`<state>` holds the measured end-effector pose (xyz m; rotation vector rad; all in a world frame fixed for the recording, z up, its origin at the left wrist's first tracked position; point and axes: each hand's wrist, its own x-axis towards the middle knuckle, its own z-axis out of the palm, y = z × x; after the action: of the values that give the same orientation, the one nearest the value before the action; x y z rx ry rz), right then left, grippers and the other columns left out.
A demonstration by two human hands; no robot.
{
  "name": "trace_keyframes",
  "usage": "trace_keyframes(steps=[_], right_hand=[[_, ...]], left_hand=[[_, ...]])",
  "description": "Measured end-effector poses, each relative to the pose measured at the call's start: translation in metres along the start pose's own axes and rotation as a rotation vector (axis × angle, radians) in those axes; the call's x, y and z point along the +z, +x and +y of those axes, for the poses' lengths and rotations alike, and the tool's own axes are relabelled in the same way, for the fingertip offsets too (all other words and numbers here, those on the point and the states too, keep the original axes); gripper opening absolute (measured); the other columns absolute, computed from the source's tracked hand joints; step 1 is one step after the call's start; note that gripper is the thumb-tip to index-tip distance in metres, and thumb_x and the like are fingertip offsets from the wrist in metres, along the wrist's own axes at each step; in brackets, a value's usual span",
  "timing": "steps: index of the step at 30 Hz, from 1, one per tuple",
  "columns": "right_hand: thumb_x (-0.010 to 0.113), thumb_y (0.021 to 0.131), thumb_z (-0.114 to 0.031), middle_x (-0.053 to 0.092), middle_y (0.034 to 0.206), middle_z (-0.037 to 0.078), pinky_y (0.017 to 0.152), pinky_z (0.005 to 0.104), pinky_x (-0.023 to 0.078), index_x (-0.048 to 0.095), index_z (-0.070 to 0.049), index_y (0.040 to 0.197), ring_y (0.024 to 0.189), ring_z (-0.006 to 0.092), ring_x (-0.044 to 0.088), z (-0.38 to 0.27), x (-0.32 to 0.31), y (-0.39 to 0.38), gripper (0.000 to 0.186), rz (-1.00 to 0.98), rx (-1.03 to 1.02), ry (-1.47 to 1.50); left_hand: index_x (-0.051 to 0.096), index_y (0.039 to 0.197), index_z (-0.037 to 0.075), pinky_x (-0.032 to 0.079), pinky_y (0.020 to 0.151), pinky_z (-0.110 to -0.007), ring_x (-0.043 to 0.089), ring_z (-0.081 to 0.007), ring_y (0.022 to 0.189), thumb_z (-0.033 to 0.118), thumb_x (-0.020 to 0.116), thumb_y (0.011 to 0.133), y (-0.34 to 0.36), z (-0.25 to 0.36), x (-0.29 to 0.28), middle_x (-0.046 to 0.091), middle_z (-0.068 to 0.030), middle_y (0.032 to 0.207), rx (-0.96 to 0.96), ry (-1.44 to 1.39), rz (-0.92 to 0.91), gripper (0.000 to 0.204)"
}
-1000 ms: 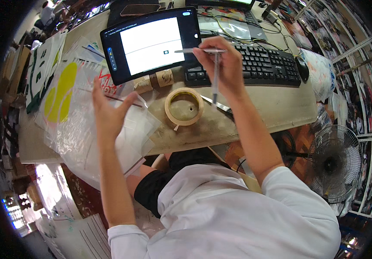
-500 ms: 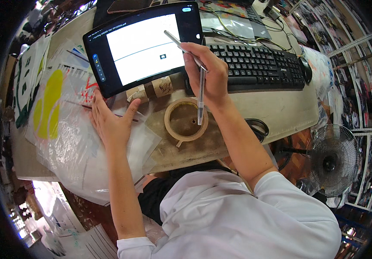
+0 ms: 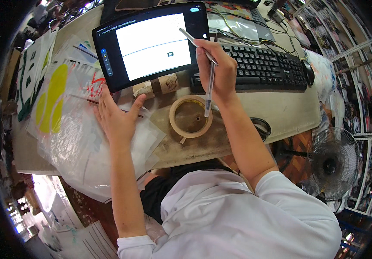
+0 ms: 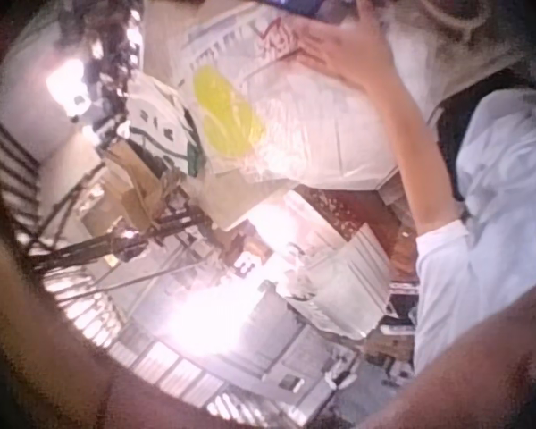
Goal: The person folds black garments and places them into clear plastic bags. They use a pen to write on the garment labels and apply tape to seal the bags. The person also interacts with a tablet computer on the desk during the process.
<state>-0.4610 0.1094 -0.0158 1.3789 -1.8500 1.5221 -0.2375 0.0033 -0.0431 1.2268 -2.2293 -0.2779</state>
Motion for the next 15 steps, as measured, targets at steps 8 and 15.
trace_keyframes(steps=[8, 15], right_hand=[[0.061, 0.087, -0.002, 0.068, 0.075, 0.009, 0.056, 0.0233, 0.047, 0.066, -0.003, 0.099, 0.061, 0.0123, 0.063, -0.005, -0.007, -0.005, 0.013, 0.001, -0.037, 0.055], [0.063, 0.082, 0.001, 0.068, 0.078, 0.010, 0.058, 0.0254, 0.050, 0.067, -0.003, 0.095, 0.063, 0.0166, 0.065, -0.014, -0.013, -0.013, 0.014, -0.086, -0.081, 0.050]], left_hand=[[0.033, 0.139, -0.003, 0.015, 0.112, -0.053, 0.039, -0.0369, 0.129, 0.071, 0.065, 0.069, -0.001, -0.001, 0.000, 0.047, -0.0234, 0.135, 0.006, 0.006, 0.007, 0.107], [0.032, 0.140, -0.003, 0.015, 0.112, -0.053, 0.038, -0.0377, 0.130, 0.071, 0.065, 0.069, -0.002, 0.001, -0.001, 0.047, -0.0240, 0.135, 0.001, 0.005, 0.002, 0.108]])
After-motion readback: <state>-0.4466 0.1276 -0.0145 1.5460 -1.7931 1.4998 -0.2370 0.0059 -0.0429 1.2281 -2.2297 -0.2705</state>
